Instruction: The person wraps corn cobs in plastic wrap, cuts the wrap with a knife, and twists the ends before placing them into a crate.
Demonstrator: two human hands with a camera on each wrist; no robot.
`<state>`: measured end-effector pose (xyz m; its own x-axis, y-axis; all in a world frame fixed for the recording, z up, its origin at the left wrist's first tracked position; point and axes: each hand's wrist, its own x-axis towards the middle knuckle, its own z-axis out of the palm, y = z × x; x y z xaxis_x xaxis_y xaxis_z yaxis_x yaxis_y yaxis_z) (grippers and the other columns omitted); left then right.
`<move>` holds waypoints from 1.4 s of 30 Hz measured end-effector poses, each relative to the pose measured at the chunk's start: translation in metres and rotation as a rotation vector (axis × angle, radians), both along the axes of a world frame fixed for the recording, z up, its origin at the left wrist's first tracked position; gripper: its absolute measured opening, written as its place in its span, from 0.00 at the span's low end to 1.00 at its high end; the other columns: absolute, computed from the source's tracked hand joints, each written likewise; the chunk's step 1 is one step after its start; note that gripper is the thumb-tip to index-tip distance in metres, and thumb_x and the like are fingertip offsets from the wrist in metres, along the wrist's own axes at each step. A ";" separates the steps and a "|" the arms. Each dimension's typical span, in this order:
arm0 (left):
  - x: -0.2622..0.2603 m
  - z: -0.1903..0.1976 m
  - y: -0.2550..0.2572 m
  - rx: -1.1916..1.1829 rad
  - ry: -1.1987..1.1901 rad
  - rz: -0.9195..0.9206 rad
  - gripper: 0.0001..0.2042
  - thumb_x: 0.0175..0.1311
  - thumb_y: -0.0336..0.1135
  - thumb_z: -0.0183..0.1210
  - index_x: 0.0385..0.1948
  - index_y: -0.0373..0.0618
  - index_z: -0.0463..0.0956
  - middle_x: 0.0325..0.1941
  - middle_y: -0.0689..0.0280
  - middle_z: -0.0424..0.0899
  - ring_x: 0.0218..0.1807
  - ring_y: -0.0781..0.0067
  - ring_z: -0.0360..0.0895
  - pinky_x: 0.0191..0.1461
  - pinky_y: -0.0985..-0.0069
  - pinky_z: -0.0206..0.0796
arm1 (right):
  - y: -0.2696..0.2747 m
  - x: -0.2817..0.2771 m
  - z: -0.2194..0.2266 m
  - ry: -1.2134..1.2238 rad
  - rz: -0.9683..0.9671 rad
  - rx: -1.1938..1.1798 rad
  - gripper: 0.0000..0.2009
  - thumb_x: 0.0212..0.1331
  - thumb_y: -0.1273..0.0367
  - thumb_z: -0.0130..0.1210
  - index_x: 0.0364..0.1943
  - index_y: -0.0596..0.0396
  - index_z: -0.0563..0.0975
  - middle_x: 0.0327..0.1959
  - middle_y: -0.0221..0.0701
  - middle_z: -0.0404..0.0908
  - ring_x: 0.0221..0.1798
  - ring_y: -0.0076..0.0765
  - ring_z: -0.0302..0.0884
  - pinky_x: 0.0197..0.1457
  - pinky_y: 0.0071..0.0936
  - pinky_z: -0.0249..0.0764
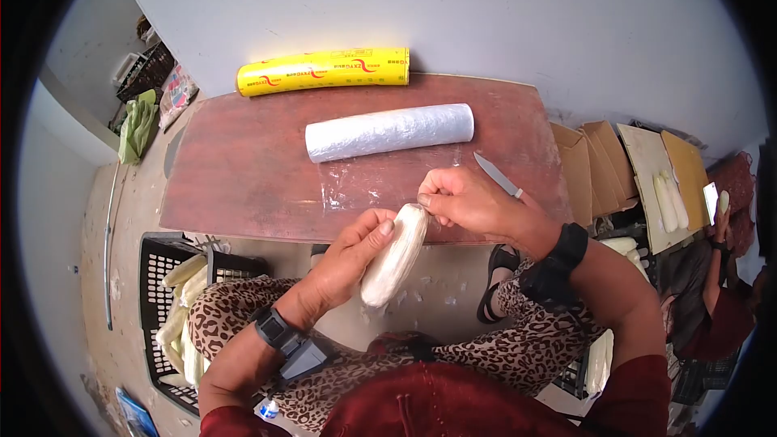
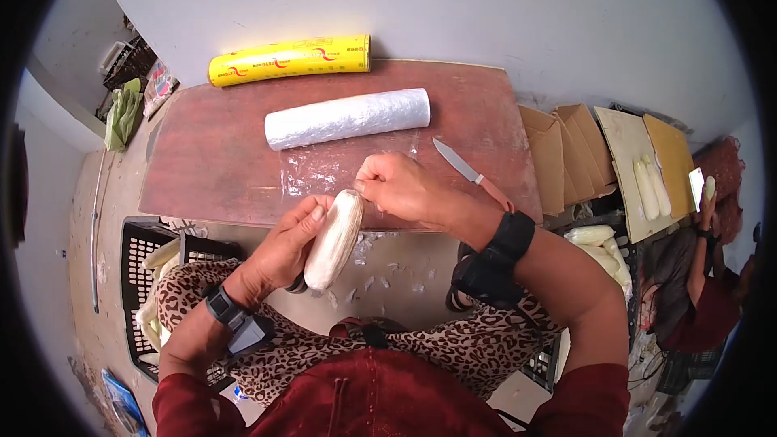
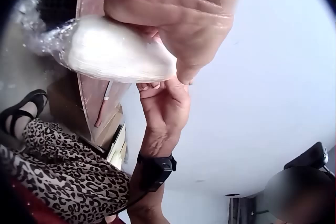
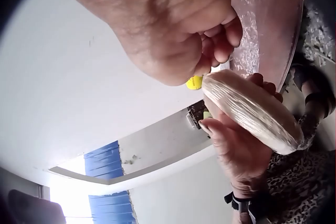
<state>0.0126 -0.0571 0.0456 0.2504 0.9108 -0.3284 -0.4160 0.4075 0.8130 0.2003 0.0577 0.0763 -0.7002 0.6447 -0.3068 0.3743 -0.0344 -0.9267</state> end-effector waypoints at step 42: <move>0.028 -0.073 -0.016 -0.084 0.008 -0.054 0.17 0.56 0.32 0.69 0.42 0.47 0.70 0.36 0.69 0.76 0.37 0.80 0.75 0.39 0.78 0.70 | -0.020 -0.008 -0.031 -0.306 0.361 0.386 0.05 0.55 0.71 0.56 0.30 0.59 0.78 0.24 0.41 0.80 0.26 0.37 0.76 0.31 0.34 0.69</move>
<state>0.0410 -0.0733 -0.0277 0.2955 0.8650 -0.4055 -0.3855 0.4964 0.7778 0.1926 0.0381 0.0455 -0.8120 0.4883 -0.3199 0.5513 0.4613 -0.6952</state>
